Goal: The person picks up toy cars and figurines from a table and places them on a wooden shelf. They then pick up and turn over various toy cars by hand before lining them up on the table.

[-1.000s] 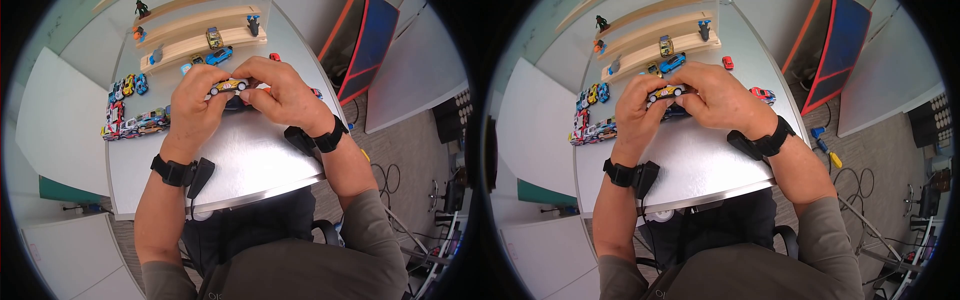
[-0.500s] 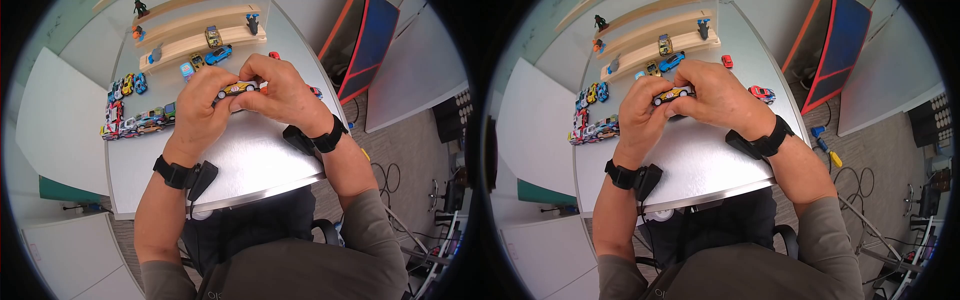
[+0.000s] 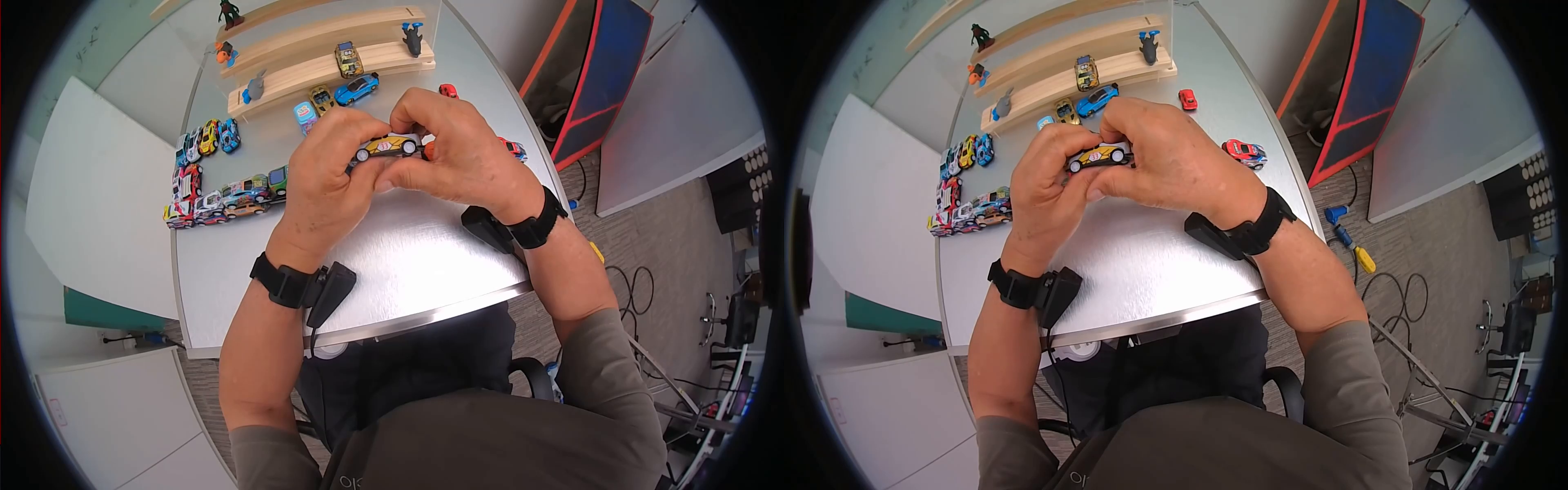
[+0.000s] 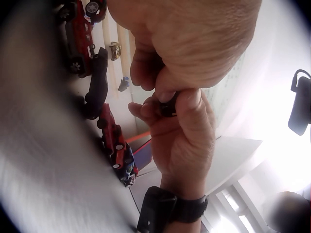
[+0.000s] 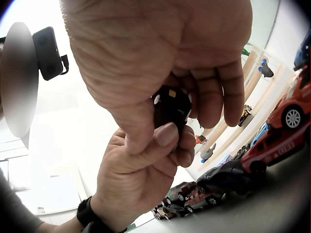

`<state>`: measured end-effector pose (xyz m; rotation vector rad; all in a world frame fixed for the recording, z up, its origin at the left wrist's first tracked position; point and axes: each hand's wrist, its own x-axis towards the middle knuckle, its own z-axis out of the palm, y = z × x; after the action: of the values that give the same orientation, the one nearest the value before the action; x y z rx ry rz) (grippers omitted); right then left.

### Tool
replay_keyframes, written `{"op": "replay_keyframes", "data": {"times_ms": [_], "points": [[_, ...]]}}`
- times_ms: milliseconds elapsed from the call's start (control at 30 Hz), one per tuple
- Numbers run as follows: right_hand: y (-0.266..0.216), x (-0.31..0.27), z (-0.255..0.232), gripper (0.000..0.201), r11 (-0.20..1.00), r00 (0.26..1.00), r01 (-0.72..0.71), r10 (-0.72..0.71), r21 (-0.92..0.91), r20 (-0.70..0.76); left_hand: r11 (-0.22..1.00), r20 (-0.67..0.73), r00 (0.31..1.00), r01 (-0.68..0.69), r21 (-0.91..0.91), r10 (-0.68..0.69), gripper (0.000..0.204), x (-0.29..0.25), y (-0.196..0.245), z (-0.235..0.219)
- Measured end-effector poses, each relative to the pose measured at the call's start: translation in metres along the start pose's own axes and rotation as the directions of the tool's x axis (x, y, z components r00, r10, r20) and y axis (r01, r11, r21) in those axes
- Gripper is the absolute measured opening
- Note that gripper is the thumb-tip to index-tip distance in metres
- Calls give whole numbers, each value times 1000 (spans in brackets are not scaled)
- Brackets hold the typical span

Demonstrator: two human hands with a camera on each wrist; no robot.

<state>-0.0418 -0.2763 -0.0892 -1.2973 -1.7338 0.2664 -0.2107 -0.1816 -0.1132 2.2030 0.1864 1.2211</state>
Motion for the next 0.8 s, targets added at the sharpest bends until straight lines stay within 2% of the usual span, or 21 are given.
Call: {"op": "replay_keyframes", "data": {"times_ms": [167,233,533,800], "points": [[-1,0,-3,36,999,999,43,-43,10,10,1000,5,1000,-9,21,9,32,2,0,-3],[-1,-1,-5,33,1000,998,21,-22,10,62,1000,3,1000,-5,29,5,31,2,-2,-5],[2,-1,-1,23,998,999,47,-46,-33,20,999,-5,999,-38,36,39,30,3,-8,-9],[-2,0,0,34,1000,1000,-3,3,3,-14,999,7,999,-42,33,42,31,2,-2,-4]]}}
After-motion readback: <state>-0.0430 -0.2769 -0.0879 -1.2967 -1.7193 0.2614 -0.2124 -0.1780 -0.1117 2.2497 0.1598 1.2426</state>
